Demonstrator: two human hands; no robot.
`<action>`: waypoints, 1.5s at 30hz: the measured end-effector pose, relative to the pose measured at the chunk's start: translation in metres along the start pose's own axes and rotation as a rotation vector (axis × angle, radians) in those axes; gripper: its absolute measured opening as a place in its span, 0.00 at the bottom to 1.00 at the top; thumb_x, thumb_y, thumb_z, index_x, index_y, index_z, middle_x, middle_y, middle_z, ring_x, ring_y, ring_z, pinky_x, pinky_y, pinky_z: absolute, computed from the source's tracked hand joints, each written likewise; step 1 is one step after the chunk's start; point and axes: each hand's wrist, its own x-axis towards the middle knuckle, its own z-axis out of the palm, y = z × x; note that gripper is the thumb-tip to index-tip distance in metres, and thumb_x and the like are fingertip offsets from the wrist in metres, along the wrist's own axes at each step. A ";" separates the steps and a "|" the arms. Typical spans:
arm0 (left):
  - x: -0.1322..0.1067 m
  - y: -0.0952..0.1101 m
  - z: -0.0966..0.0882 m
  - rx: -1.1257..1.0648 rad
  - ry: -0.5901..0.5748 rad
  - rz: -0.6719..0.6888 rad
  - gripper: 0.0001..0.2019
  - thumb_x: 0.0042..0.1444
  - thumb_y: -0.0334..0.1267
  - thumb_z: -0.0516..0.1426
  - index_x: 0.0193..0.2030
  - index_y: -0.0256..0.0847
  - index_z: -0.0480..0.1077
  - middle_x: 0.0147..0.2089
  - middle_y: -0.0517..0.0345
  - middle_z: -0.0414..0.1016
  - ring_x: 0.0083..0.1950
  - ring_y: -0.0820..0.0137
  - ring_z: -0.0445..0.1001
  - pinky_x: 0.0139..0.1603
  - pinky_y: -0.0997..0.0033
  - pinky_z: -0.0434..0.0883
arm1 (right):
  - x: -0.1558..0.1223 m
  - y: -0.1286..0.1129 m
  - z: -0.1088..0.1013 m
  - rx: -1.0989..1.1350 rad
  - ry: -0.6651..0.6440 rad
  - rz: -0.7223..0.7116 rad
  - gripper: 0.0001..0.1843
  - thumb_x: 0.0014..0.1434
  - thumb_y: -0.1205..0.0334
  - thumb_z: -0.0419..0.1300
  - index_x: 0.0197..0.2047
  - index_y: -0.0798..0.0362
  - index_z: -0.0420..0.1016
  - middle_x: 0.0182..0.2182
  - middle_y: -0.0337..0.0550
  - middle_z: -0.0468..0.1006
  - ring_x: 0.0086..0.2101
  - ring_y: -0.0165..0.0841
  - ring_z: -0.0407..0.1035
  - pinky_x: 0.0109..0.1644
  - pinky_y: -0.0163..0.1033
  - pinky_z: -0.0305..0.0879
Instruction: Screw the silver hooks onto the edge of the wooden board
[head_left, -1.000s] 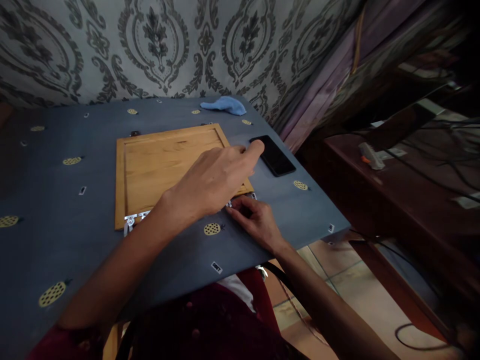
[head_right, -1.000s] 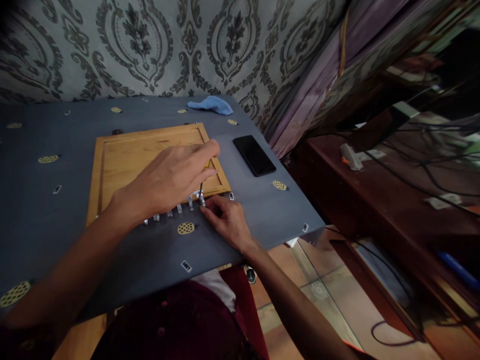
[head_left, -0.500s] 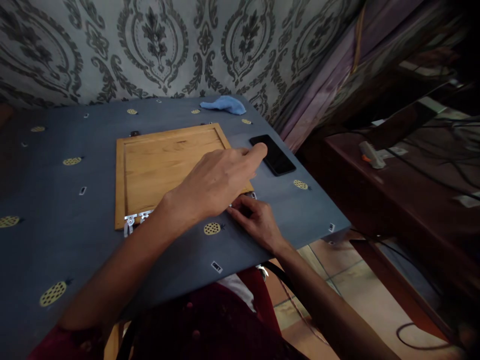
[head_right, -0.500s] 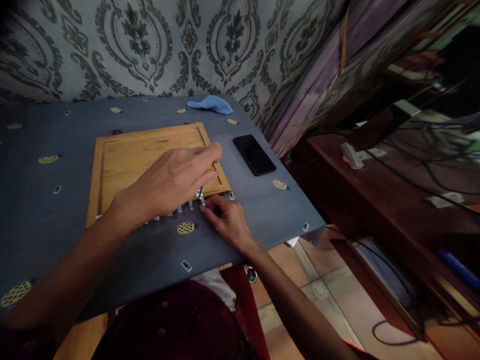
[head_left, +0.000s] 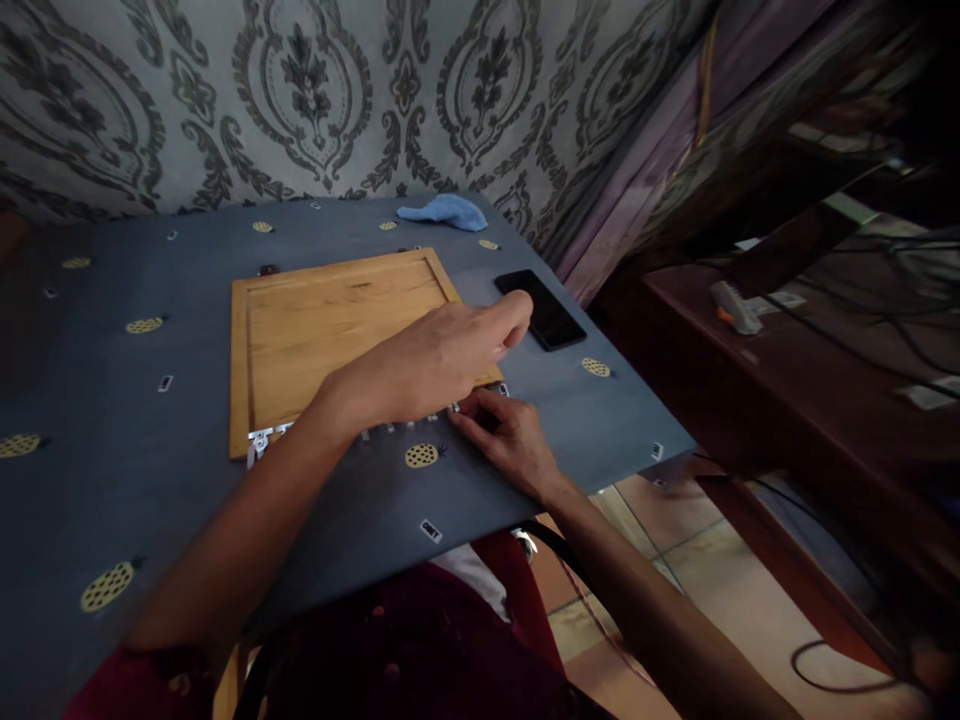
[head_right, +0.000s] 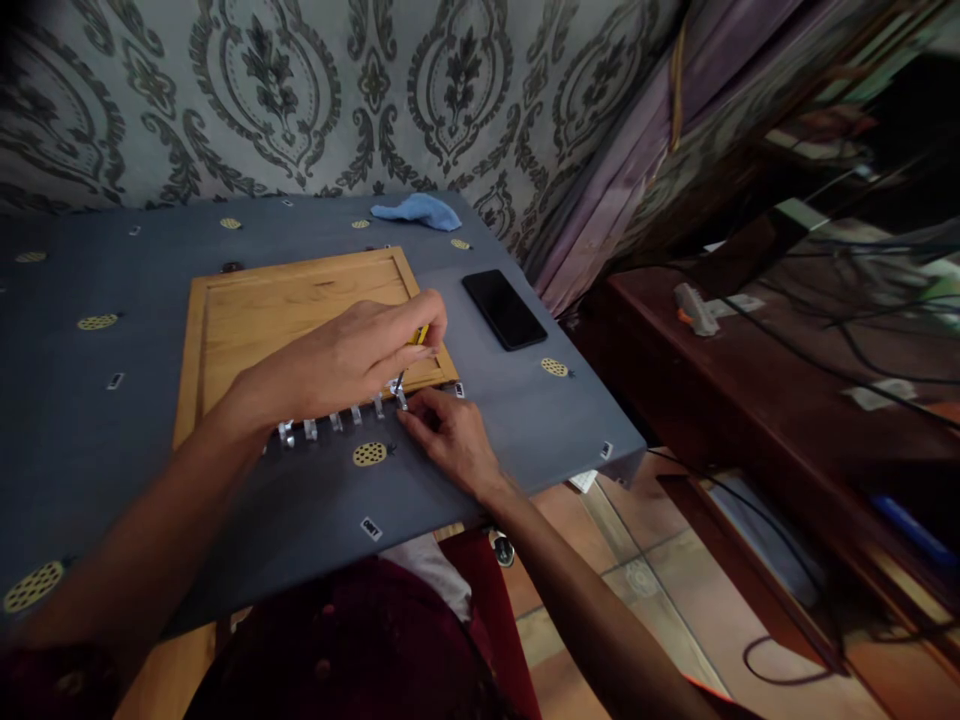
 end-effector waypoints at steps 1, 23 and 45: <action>0.000 -0.001 -0.001 -0.012 -0.003 -0.004 0.07 0.64 0.28 0.47 0.38 0.44 0.59 0.30 0.60 0.67 0.31 0.69 0.65 0.32 0.67 0.59 | 0.000 0.000 0.000 0.001 0.000 0.000 0.10 0.62 0.55 0.59 0.31 0.50 0.72 0.26 0.39 0.75 0.27 0.31 0.67 0.33 0.37 0.61; 0.024 -0.027 0.042 -1.008 0.229 -0.010 0.10 0.66 0.45 0.51 0.36 0.44 0.66 0.19 0.71 0.49 0.18 0.77 0.47 0.20 0.74 0.49 | -0.001 0.003 0.001 0.004 0.002 0.002 0.10 0.63 0.55 0.60 0.32 0.50 0.73 0.26 0.38 0.76 0.27 0.31 0.67 0.32 0.36 0.61; 0.023 -0.010 0.050 -0.931 0.553 -0.068 0.07 0.66 0.44 0.52 0.41 0.44 0.63 0.20 0.72 0.48 0.20 0.76 0.48 0.21 0.75 0.51 | 0.000 0.005 0.001 -0.021 -0.011 -0.014 0.09 0.63 0.58 0.60 0.33 0.51 0.73 0.27 0.38 0.76 0.28 0.31 0.67 0.34 0.36 0.60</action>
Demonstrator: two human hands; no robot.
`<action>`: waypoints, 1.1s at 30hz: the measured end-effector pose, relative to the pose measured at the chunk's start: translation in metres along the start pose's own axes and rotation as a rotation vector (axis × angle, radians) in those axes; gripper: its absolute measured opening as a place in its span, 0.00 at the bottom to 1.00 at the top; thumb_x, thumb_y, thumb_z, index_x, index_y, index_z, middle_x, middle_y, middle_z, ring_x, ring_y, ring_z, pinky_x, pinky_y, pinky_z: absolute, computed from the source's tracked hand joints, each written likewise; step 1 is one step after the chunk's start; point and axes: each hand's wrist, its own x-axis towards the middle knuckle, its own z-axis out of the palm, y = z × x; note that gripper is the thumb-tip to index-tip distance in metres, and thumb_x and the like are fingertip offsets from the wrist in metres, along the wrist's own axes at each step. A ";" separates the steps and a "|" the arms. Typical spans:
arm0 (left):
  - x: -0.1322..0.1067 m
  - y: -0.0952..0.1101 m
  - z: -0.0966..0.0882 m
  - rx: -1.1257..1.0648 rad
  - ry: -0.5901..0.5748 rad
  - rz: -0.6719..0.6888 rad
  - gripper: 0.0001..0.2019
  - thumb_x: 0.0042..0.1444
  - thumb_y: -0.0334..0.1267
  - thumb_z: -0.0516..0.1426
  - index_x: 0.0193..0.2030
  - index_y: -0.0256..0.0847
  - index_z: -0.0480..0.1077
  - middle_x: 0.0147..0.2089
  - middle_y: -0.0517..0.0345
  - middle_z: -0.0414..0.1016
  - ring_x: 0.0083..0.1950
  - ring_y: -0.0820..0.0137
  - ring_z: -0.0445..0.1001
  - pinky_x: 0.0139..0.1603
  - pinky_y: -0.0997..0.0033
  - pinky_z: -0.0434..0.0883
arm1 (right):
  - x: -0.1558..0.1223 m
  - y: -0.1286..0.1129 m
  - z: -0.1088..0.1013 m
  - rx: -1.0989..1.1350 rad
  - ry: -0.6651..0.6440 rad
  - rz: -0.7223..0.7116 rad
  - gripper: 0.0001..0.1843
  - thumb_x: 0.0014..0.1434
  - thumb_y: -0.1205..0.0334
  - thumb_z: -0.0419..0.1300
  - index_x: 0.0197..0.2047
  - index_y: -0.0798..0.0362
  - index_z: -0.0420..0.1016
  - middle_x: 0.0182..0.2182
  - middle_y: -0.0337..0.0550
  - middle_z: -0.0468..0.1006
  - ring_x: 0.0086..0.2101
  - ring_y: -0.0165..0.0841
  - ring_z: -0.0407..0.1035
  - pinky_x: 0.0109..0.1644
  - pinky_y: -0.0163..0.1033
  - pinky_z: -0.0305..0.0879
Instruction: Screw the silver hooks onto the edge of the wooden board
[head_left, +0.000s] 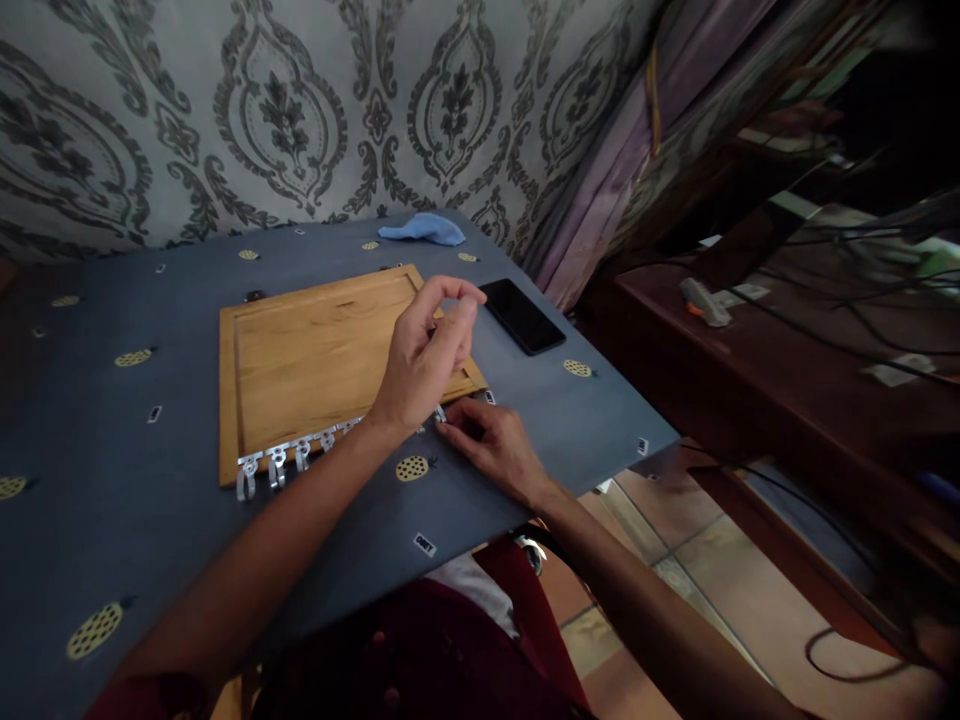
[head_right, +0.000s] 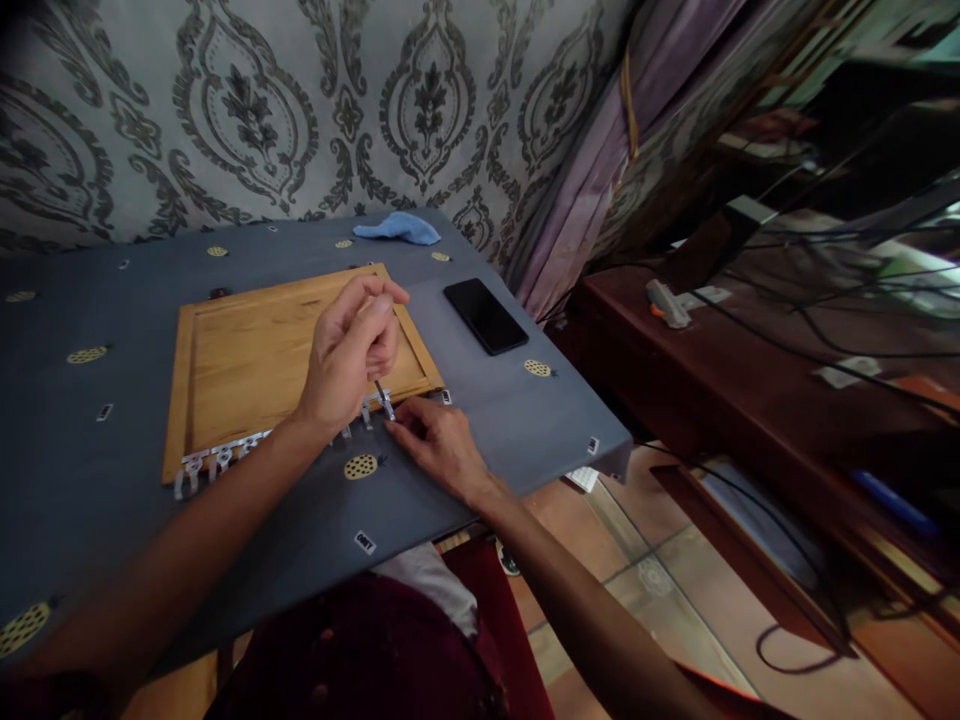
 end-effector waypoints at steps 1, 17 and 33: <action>0.003 0.001 -0.001 -0.019 -0.059 -0.008 0.10 0.65 0.48 0.54 0.40 0.43 0.64 0.19 0.72 0.48 0.19 0.77 0.48 0.20 0.75 0.50 | 0.000 0.000 0.000 -0.003 -0.001 -0.003 0.09 0.63 0.58 0.61 0.33 0.51 0.73 0.27 0.39 0.76 0.28 0.31 0.67 0.34 0.36 0.60; 0.000 -0.002 0.003 0.024 0.066 0.068 0.08 0.70 0.42 0.53 0.40 0.42 0.65 0.22 0.70 0.53 0.21 0.78 0.54 0.21 0.77 0.55 | 0.000 0.002 0.001 0.011 0.006 -0.016 0.08 0.64 0.58 0.61 0.34 0.51 0.73 0.27 0.38 0.76 0.27 0.29 0.65 0.34 0.36 0.59; 0.010 0.002 -0.008 -0.033 -0.137 -0.022 0.11 0.68 0.45 0.53 0.38 0.41 0.67 0.20 0.70 0.55 0.19 0.79 0.52 0.20 0.76 0.53 | 0.000 0.000 0.000 0.004 0.004 0.016 0.08 0.63 0.58 0.61 0.33 0.51 0.73 0.26 0.37 0.75 0.27 0.30 0.65 0.34 0.36 0.59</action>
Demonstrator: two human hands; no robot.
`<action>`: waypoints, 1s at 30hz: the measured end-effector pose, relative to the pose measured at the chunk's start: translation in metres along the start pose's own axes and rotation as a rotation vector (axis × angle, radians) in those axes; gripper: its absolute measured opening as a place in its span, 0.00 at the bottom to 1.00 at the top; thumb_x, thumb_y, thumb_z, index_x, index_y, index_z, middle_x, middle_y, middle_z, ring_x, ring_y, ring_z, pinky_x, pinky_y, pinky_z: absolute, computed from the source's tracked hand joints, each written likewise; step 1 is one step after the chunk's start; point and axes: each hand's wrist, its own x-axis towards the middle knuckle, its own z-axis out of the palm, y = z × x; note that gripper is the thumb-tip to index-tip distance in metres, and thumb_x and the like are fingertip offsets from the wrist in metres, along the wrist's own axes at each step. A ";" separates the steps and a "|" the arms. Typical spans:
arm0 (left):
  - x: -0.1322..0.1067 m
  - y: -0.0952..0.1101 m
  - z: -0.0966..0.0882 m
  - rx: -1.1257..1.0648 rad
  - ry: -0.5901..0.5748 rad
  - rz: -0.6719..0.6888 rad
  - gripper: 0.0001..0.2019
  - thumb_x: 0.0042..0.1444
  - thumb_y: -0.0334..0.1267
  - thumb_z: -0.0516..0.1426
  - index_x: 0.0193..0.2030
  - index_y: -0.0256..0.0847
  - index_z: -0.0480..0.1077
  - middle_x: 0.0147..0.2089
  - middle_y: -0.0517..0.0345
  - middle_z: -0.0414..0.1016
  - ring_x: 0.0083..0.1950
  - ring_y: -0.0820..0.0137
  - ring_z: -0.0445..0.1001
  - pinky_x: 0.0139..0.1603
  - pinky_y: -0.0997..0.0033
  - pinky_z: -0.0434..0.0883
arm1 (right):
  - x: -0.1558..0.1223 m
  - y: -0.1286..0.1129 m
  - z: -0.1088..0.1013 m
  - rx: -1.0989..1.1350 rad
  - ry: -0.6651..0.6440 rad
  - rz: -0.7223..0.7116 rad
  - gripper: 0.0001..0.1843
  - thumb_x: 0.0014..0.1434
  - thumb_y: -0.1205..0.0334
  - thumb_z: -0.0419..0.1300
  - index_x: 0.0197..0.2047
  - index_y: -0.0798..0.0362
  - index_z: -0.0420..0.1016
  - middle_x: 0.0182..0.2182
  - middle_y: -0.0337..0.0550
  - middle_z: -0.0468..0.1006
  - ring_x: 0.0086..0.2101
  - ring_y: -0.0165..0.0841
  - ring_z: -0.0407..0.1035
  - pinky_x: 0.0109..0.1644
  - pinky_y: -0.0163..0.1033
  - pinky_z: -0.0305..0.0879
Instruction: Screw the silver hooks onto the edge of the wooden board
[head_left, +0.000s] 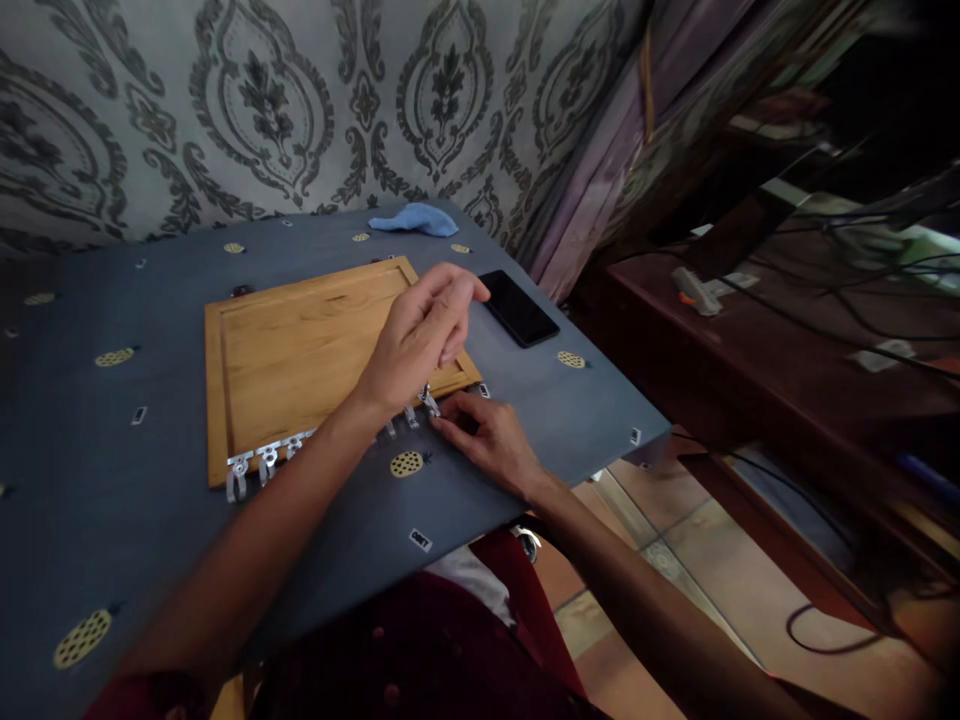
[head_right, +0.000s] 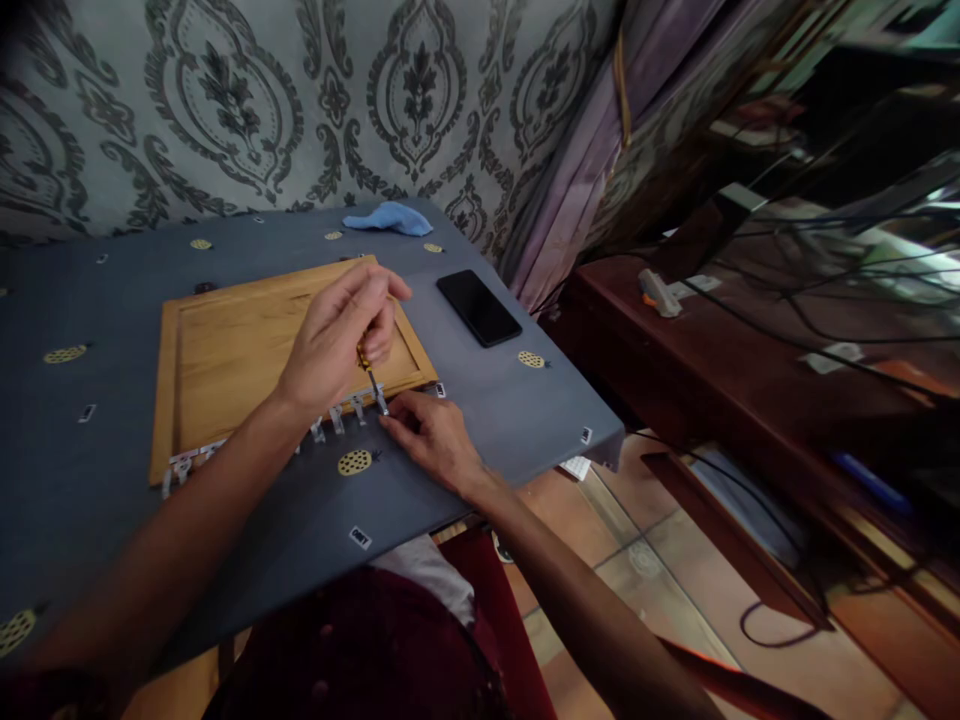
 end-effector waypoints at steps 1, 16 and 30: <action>0.000 -0.001 0.001 0.012 0.077 0.029 0.12 0.69 0.46 0.53 0.37 0.41 0.67 0.20 0.69 0.55 0.20 0.79 0.54 0.21 0.76 0.54 | 0.000 0.000 0.000 0.003 -0.005 0.001 0.08 0.63 0.58 0.61 0.33 0.51 0.73 0.27 0.38 0.75 0.27 0.30 0.65 0.34 0.36 0.59; -0.002 0.003 0.006 -0.041 -0.107 -0.009 0.20 0.65 0.58 0.55 0.33 0.43 0.67 0.16 0.71 0.47 0.17 0.78 0.47 0.17 0.73 0.47 | 0.000 -0.001 -0.001 0.005 -0.014 -0.003 0.11 0.64 0.56 0.60 0.32 0.50 0.71 0.26 0.38 0.75 0.26 0.30 0.65 0.33 0.37 0.59; 0.003 0.004 0.001 -0.058 0.200 0.084 0.23 0.64 0.62 0.54 0.32 0.42 0.65 0.17 0.72 0.46 0.16 0.79 0.44 0.16 0.75 0.46 | 0.000 0.001 0.002 0.015 0.004 -0.004 0.09 0.63 0.57 0.60 0.32 0.51 0.73 0.26 0.37 0.75 0.26 0.29 0.65 0.32 0.35 0.59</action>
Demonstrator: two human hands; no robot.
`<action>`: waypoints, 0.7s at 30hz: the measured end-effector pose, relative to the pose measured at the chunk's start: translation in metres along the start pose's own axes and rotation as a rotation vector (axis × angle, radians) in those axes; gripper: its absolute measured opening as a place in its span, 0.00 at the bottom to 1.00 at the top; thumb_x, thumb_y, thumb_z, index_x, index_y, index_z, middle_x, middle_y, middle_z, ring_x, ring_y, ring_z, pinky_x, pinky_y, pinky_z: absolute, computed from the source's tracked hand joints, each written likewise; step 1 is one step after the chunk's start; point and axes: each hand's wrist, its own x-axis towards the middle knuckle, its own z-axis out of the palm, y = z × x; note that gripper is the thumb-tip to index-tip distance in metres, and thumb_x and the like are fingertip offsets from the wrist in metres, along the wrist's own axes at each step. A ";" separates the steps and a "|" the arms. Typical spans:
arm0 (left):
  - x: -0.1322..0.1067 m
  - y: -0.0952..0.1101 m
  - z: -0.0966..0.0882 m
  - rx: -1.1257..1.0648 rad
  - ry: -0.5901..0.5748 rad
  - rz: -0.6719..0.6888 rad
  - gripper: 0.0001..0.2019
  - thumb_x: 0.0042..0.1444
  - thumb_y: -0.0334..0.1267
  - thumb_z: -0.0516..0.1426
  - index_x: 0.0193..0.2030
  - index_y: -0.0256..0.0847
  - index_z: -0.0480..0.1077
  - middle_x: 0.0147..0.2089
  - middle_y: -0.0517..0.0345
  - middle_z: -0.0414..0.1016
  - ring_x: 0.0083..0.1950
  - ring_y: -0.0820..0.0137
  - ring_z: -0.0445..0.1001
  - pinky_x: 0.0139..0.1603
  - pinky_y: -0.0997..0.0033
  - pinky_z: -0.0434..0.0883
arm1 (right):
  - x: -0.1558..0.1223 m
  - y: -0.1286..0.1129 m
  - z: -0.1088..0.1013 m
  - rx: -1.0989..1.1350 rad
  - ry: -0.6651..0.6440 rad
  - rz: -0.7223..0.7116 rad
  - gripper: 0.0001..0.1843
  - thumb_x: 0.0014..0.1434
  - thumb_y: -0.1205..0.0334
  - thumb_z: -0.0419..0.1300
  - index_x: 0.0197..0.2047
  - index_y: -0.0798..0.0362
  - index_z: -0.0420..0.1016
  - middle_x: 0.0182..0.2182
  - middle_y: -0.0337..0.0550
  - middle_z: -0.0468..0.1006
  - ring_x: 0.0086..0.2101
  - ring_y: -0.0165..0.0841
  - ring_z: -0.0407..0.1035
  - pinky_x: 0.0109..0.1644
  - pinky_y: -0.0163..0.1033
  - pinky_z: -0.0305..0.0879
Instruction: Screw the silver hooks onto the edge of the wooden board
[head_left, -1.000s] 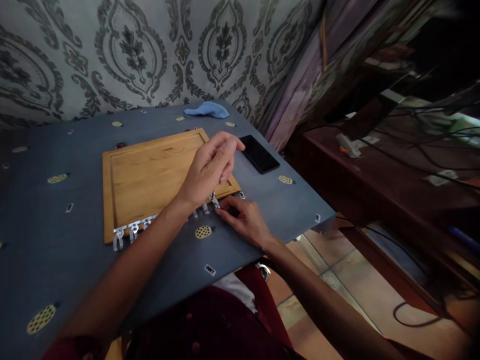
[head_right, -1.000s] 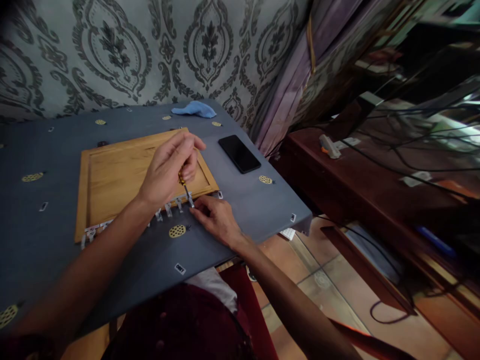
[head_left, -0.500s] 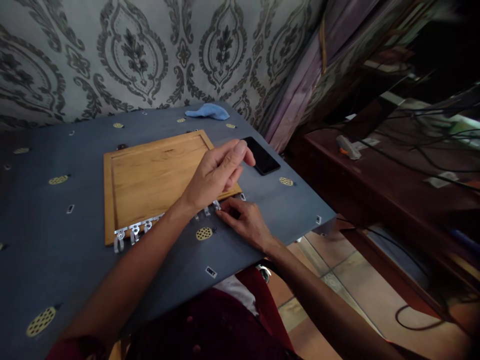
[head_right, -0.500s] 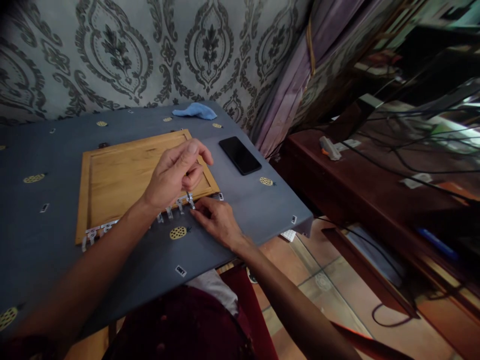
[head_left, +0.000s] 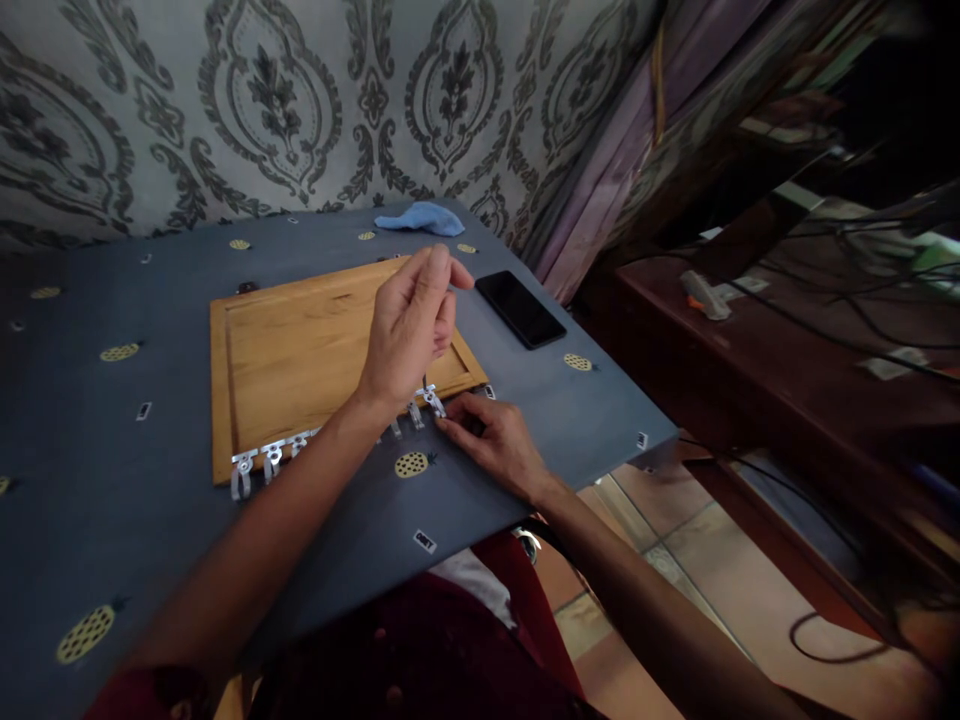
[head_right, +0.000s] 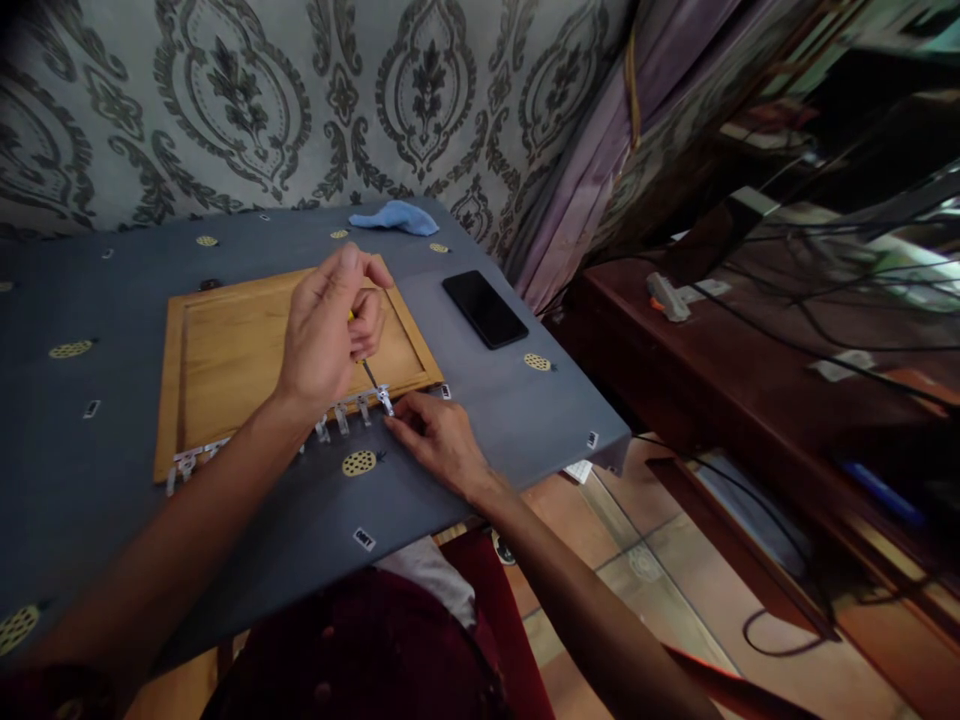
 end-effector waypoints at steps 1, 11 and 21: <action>0.000 -0.003 0.000 0.014 -0.004 0.003 0.23 0.64 0.62 0.54 0.32 0.43 0.65 0.17 0.71 0.46 0.17 0.79 0.45 0.16 0.75 0.47 | 0.000 0.000 0.000 0.002 0.000 -0.004 0.09 0.63 0.57 0.60 0.32 0.51 0.73 0.26 0.37 0.75 0.26 0.29 0.65 0.33 0.35 0.59; 0.000 -0.012 -0.002 0.045 -0.019 0.005 0.21 0.66 0.59 0.53 0.32 0.44 0.65 0.18 0.70 0.47 0.17 0.78 0.46 0.17 0.74 0.49 | 0.000 0.000 0.000 -0.002 0.001 -0.008 0.09 0.63 0.57 0.60 0.32 0.51 0.73 0.26 0.38 0.75 0.26 0.30 0.65 0.33 0.36 0.59; 0.000 -0.010 -0.006 0.021 -0.242 -0.093 0.08 0.65 0.44 0.52 0.39 0.44 0.66 0.17 0.73 0.46 0.16 0.78 0.44 0.17 0.75 0.45 | 0.000 0.001 0.001 0.004 0.005 -0.008 0.09 0.63 0.56 0.60 0.32 0.51 0.73 0.26 0.38 0.76 0.27 0.30 0.65 0.34 0.37 0.60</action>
